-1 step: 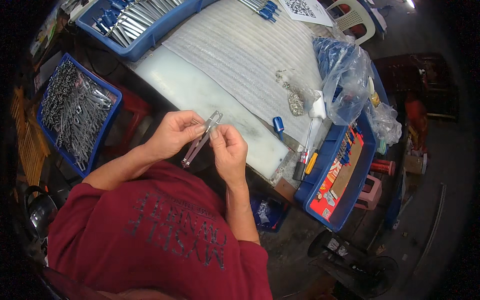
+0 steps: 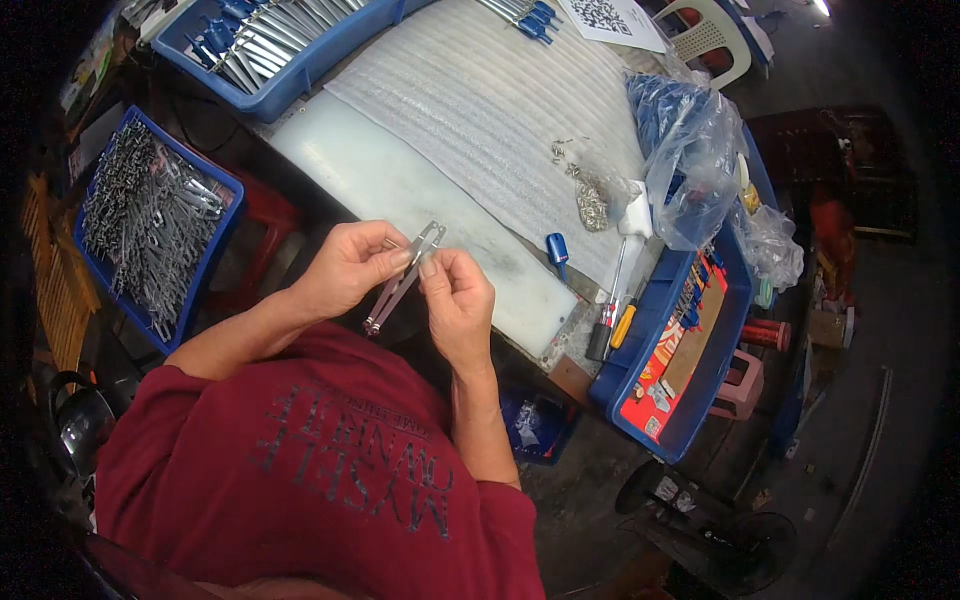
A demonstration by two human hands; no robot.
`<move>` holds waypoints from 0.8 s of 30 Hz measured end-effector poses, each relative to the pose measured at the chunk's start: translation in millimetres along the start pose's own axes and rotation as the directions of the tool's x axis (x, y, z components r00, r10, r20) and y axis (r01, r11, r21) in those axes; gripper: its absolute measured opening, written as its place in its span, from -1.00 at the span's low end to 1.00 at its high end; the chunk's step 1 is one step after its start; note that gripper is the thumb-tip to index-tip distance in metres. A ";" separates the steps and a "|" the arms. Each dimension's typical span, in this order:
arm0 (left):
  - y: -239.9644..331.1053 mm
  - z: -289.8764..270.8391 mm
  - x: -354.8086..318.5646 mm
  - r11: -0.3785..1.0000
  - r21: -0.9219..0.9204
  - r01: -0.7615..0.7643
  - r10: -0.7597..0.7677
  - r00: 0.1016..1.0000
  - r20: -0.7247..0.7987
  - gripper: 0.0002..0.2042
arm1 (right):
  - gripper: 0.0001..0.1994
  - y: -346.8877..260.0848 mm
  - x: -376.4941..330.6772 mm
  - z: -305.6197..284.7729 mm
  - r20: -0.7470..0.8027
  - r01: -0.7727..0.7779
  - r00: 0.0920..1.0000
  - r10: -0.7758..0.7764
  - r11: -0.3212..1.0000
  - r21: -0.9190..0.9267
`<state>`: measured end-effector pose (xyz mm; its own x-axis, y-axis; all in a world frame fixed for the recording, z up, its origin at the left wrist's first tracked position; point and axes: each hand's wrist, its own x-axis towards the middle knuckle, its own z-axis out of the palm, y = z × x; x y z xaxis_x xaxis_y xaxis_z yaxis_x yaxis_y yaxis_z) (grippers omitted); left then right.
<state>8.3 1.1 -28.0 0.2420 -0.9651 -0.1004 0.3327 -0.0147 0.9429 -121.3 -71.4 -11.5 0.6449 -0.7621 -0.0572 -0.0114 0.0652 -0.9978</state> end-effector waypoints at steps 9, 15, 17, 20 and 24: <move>5.1 0.1 6.9 1.000 -0.002 0.008 -0.008 1.000 -0.027 -0.88 | -0.85 3.5 7.2 1.5 -0.015 -0.032 0.999 0.032 0.999 -0.009; 9.1 1.8 10.5 0.999 -0.006 0.032 -0.032 0.999 -0.029 -0.89 | -0.84 0.6 8.9 -1.7 -0.023 -0.052 0.998 0.053 0.999 0.011; 9.3 2.0 11.5 1.000 -0.009 0.017 -0.017 0.999 -0.028 -0.89 | -0.84 1.7 10.0 -2.4 -0.022 -0.044 0.999 0.044 0.999 0.014; 12.7 2.2 12.9 0.997 0.070 0.026 -0.024 1.000 -0.020 -0.89 | -0.83 0.0 9.8 -2.5 -0.032 -0.041 0.999 0.041 0.999 0.018; 11.9 0.0 15.0 0.993 0.094 0.069 -0.071 0.997 0.015 -0.89 | -0.82 1.8 10.2 -3.5 -0.045 -0.044 0.998 0.045 0.999 0.025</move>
<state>15.8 -13.6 -18.4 0.2045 -0.9653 -0.1623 0.2619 -0.1058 0.9593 -117.4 -81.4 -14.0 0.6086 -0.7868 -0.1032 -0.0204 0.1145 -0.9932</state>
